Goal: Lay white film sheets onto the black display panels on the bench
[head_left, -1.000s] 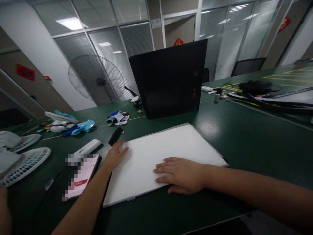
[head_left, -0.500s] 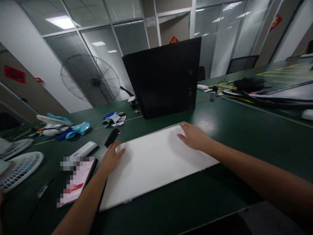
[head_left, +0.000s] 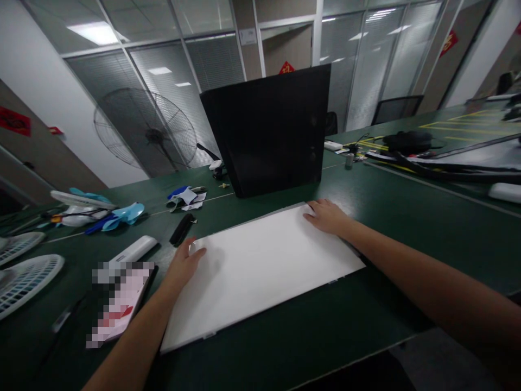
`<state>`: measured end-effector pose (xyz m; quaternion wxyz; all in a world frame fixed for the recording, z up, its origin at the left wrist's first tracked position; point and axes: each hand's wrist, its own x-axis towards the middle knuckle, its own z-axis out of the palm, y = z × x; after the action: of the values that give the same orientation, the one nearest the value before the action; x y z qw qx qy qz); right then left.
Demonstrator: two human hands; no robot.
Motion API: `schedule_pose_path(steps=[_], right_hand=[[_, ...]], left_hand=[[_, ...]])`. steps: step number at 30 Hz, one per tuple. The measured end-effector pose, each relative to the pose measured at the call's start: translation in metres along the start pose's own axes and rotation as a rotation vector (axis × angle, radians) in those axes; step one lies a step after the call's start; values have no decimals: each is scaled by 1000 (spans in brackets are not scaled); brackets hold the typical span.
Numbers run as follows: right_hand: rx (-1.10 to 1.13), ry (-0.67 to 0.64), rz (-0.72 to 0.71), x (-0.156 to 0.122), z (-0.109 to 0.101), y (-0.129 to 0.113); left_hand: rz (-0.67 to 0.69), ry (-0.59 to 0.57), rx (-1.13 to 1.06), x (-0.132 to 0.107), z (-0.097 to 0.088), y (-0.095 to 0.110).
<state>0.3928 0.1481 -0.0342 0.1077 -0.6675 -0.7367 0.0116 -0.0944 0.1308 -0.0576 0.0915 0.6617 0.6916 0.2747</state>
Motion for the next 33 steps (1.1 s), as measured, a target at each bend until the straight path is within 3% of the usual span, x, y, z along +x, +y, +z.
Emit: schedule_pose_path(steps=[8,21,25,30,33], right_hand=[[98,-53,-140,28,16,23],[90,-56,-232,7,-2,21],[56,-119,-366,-20,-17,-6],[224,-320,-764,-70,-40,-69],[300,-409,-929,-90,-44,-98]], left_hand=[[111,-74,104,-2,13,3],[186,-90,115,1,12,-2],[196,-87,149,-2,11,3],[169,-110,216,-6,11,9],[181,-129,243,-6,11,9]])
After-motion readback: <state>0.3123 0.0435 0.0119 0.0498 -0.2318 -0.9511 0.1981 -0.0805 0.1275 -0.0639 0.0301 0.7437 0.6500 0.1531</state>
